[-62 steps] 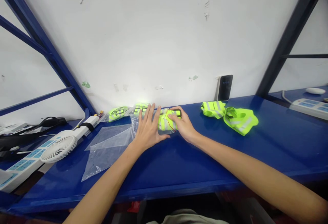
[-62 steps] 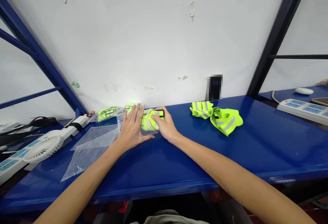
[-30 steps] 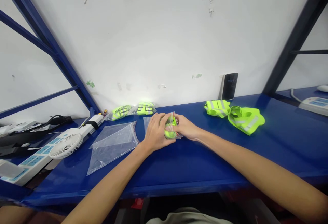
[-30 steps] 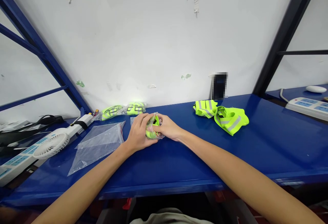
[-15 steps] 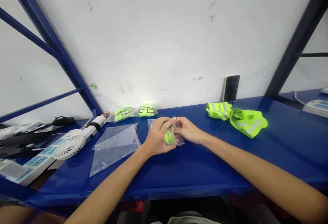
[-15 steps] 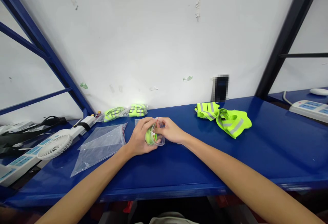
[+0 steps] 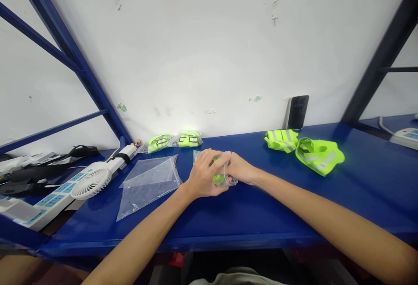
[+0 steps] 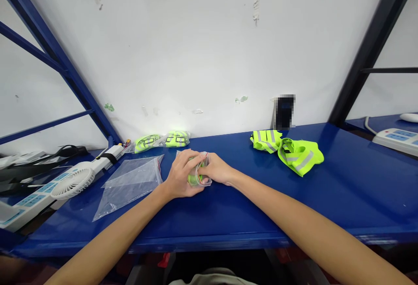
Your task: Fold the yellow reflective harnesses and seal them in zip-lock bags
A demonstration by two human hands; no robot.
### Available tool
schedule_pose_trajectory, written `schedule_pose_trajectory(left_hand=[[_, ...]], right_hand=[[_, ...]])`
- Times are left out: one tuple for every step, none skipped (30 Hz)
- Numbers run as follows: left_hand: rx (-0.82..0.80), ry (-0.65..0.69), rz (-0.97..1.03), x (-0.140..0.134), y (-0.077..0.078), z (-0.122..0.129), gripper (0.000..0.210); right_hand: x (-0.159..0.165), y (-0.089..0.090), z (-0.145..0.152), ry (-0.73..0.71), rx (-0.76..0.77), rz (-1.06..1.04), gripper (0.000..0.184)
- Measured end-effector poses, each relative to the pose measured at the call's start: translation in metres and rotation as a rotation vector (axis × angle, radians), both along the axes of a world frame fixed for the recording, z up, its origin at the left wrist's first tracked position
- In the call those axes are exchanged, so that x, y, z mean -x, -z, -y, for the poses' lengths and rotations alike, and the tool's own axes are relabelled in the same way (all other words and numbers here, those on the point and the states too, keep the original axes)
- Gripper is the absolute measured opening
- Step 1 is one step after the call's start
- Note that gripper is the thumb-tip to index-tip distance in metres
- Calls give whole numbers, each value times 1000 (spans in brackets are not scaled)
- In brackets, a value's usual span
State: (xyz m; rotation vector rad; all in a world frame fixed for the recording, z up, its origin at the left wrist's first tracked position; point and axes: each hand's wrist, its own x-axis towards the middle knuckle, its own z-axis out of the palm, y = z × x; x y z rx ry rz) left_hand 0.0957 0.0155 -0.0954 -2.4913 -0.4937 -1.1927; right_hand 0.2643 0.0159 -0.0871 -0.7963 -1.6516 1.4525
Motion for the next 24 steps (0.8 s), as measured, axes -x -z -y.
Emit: schedule_pose_trajectory(left_hand=[[-12,-10,1,-2,1,1,75],[-23,-17,0,-3,2,2,74],[-31,-19,-5,-4,2,3,73],[-29,-16,-10,-4,1,3,73],[-9,-4,-22,-3,-1,4,75],[34,17,-45,-1,-5,4,79],[100,47,-69,2,-9,4,86],[185,83,-87,6,-14,4,94],[282,118,-93,11,-20,3,99],[381,141,-68,16,-25,2,99],[477,143,-28,22,-29,1,92],[577,126,7,26,-32,0,84],[684,105,21,30,-34,-2,78],[791,80,9,32,-34,-3,72],[887,48,-9,34,-33,-5,66],[969,12,-27,34,-32,-6,60],[1033,-27,-33,33,-31,-7,56],[1080,-64,-23,32,-31,-8,53],[1124,-93,-7,32,-30,-9,51],[1175,-107,1,31,-31,-9,50],[1242,-101,-11,32,-31,-10,50],[1319,-81,-44,33,-32,-11,50],[1395,-53,-87,35,-32,-11,51],[1463,-24,-126,36,-32,-12,53]], right_hand=[[1,0,1,25,-25,20,14],[2,1,1,51,-51,36,11],[2,2,1,71,-75,51,9],[2,3,0,86,-94,60,10],[2,4,-1,94,-103,58,11],[1,5,-2,92,-102,43,15],[0,5,-3,81,-88,18,19],[-2,4,-4,53,-62,-10,24],[-5,2,-5,4,-25,-31,29],[-8,-1,-5,-68,22,-40,33],[-12,-4,-6,-155,74,-31,37],[-17,-7,-7,-253,129,-9,41],[-22,-10,-8,-340,187,17,43],[-27,-13,-9,-392,229,45,45],[-33,-14,-12,-412,258,80,45],[-39,-15,-16,-395,277,118,44],[-44,-14,-21,-355,281,171,39],[-50,-14,-26,-278,257,224,32],[-54,-12,-32,-187,214,278,24],[-58,-11,-36,-101,163,317,19],[-61,-10,-40,-28,123,331,16],[-63,-10,-43,23,95,324,15],[-63,-10,-44,53,85,301,14],[-61,-10,-43,64,97,265,14]])
